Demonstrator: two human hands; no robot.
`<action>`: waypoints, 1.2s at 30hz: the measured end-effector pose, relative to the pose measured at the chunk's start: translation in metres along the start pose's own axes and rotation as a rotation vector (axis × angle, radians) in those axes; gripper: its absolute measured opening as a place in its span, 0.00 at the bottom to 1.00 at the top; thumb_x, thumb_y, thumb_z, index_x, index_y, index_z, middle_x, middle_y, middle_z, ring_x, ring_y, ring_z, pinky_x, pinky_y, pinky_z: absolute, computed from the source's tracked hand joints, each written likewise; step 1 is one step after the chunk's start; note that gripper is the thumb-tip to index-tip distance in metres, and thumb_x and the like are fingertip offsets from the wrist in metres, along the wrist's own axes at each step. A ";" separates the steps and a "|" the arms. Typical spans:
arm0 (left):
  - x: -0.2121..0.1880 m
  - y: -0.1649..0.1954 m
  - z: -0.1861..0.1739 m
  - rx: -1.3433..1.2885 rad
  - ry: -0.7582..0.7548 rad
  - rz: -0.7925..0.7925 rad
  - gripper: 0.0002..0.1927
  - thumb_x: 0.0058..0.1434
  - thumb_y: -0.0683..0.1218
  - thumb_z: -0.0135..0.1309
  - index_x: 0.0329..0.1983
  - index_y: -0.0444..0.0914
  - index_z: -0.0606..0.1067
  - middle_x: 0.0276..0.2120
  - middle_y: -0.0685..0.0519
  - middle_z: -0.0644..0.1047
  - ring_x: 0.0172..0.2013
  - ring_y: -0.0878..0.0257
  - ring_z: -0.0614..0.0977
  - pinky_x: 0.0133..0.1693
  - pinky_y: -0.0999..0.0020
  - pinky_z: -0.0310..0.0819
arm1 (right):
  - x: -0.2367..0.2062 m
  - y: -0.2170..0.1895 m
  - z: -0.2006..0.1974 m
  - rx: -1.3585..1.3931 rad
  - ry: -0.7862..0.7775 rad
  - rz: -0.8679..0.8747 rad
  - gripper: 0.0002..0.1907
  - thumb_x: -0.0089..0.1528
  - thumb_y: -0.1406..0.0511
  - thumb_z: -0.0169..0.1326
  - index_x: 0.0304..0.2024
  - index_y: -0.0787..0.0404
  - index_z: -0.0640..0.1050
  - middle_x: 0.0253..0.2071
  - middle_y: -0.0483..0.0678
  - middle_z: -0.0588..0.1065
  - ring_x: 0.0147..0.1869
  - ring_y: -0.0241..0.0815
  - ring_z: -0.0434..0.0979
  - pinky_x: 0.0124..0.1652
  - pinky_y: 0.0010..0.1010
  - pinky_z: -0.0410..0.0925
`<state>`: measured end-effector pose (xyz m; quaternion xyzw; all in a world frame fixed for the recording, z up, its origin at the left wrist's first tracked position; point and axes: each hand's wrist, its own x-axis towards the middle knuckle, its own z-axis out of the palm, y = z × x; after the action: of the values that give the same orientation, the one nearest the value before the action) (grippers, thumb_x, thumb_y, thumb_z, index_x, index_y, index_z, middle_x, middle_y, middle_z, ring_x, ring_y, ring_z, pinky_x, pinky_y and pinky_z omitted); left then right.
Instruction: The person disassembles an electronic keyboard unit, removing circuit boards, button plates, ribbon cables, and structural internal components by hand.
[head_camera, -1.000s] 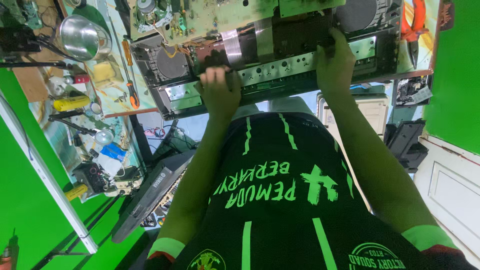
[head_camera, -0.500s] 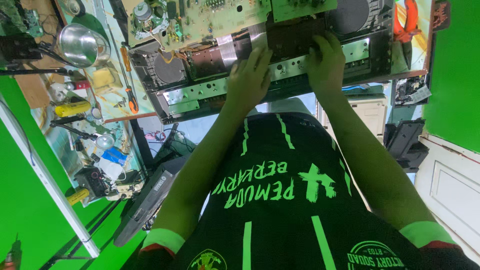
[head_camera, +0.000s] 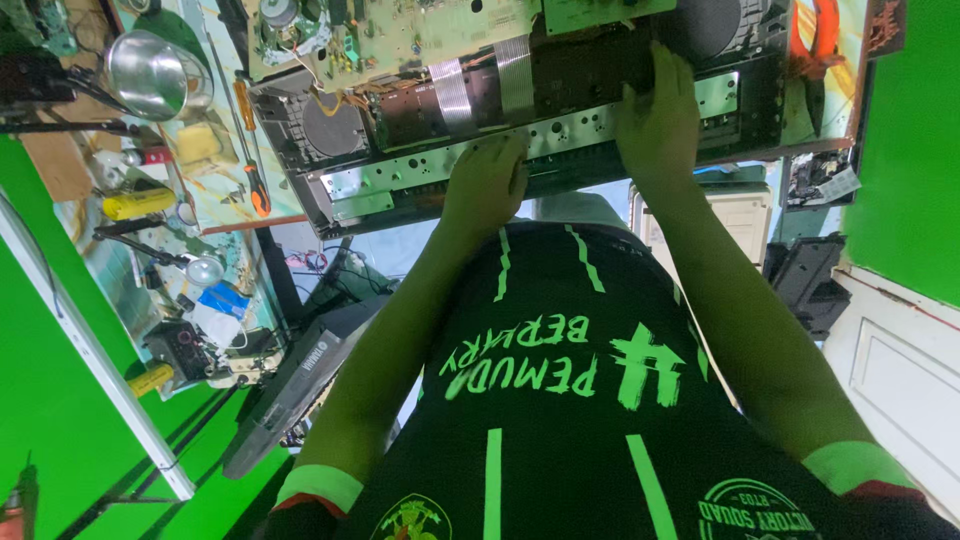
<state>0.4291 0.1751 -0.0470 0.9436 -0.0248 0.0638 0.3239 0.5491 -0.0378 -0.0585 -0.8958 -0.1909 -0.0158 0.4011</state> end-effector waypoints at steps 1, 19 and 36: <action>-0.002 0.000 0.002 0.000 -0.044 -0.041 0.14 0.64 0.43 0.55 0.53 0.38 0.74 0.43 0.44 0.78 0.44 0.48 0.80 0.48 0.52 0.72 | 0.001 0.001 -0.002 -0.090 0.024 -0.033 0.24 0.69 0.70 0.60 0.66 0.66 0.70 0.58 0.63 0.72 0.53 0.58 0.79 0.48 0.43 0.74; 0.081 0.047 0.039 0.088 -0.109 -0.081 0.24 0.61 0.54 0.60 0.54 0.35 0.70 0.59 0.41 0.71 0.48 0.46 0.79 0.48 0.48 0.72 | 0.066 0.001 -0.007 -0.128 0.021 -0.007 0.14 0.62 0.59 0.68 0.43 0.61 0.83 0.41 0.57 0.72 0.49 0.60 0.72 0.47 0.49 0.67; 0.113 0.100 0.104 0.385 0.226 -0.419 0.34 0.56 0.61 0.63 0.62 0.45 0.71 0.44 0.53 0.73 0.49 0.53 0.77 0.52 0.41 0.62 | 0.111 0.048 -0.034 0.345 -0.400 -0.023 0.13 0.63 0.61 0.66 0.45 0.64 0.84 0.40 0.56 0.83 0.42 0.46 0.85 0.42 0.34 0.73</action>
<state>0.5430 0.0311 -0.0521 0.9591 0.2190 0.1039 0.1461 0.6731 -0.0550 -0.0494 -0.7973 -0.2765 0.1897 0.5019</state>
